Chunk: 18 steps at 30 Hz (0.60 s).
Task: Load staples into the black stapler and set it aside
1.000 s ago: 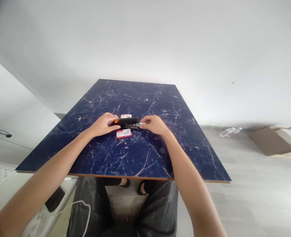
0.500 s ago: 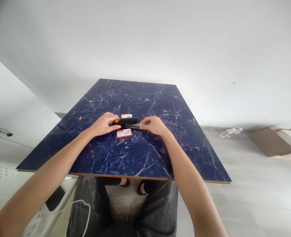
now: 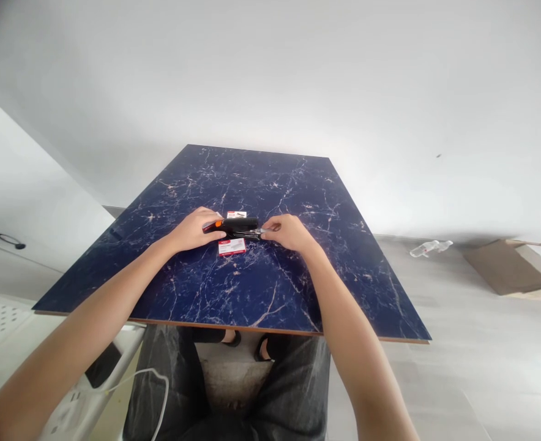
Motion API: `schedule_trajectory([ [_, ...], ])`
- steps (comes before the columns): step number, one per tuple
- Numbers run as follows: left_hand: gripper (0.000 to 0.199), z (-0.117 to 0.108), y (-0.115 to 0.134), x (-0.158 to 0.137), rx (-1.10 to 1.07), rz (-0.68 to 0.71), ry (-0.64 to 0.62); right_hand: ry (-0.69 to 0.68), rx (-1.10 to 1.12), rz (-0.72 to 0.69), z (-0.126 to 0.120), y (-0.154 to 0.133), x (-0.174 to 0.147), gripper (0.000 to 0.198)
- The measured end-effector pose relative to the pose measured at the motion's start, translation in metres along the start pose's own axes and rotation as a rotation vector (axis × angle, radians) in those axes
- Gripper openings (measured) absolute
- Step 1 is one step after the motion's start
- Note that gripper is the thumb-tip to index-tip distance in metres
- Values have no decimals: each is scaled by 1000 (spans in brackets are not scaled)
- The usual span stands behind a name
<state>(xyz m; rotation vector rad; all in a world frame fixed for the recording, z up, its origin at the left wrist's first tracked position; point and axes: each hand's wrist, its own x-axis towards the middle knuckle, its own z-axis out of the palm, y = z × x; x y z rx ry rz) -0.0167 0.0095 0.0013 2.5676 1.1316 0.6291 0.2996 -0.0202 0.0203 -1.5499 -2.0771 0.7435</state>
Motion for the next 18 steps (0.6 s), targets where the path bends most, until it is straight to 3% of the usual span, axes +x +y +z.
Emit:
schedule_trajectory([
  [11,34,1,-3,0,20,-25,-3,-48,58,7,7,11,6,23],
  [15,34,0,-1,-1,17,-30,-8,-30,-33,13,5,0,2,22],
  [18,34,0,-1,0,12,-24,-8,-41,-146,-48,-7,-6,-5,35],
])
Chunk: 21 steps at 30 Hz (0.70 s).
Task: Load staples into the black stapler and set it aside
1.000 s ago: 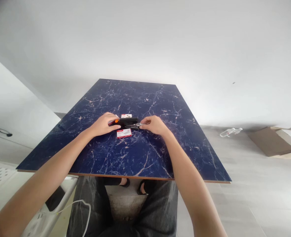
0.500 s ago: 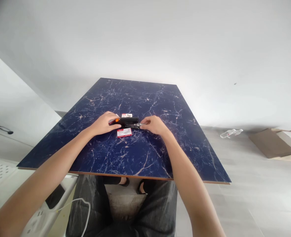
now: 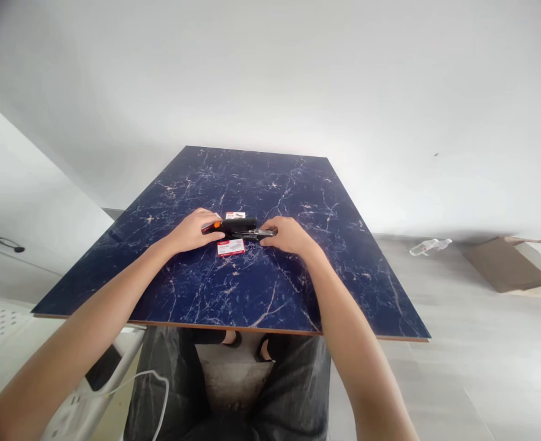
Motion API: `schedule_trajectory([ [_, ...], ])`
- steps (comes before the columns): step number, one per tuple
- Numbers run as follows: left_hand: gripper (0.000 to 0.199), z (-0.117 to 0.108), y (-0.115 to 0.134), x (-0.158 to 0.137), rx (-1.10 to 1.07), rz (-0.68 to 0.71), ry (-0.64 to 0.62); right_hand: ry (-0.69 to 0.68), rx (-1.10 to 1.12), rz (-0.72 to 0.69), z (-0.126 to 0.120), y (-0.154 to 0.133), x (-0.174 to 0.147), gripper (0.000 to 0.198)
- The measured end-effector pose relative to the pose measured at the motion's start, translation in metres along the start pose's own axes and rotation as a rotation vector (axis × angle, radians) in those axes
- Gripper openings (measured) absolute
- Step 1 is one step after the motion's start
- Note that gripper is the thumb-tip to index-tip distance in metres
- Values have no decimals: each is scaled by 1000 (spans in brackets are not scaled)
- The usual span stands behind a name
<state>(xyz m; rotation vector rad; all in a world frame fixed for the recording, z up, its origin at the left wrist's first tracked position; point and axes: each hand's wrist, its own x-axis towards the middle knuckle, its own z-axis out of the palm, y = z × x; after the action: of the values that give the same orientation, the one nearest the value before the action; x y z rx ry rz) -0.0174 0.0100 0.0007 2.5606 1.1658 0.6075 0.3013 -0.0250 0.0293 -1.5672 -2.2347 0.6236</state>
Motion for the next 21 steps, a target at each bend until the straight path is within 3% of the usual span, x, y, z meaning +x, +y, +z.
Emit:
schedule_trajectory([
  [3,34,0,0,0,-4,4,3,-11,-58,39,-19,2,-10,47],
  [7,34,0,2,0,-2,9,-9,-70,-197,163,-29,5,-16,37],
  [11,35,-1,3,0,6,4,-3,-103,-253,121,-18,1,-13,36],
  [17,36,-1,3,1,-2,-9,-17,20,-173,229,0,-2,-7,72],
  [21,34,-2,4,1,1,-9,-19,-6,-166,219,7,0,-3,70],
])
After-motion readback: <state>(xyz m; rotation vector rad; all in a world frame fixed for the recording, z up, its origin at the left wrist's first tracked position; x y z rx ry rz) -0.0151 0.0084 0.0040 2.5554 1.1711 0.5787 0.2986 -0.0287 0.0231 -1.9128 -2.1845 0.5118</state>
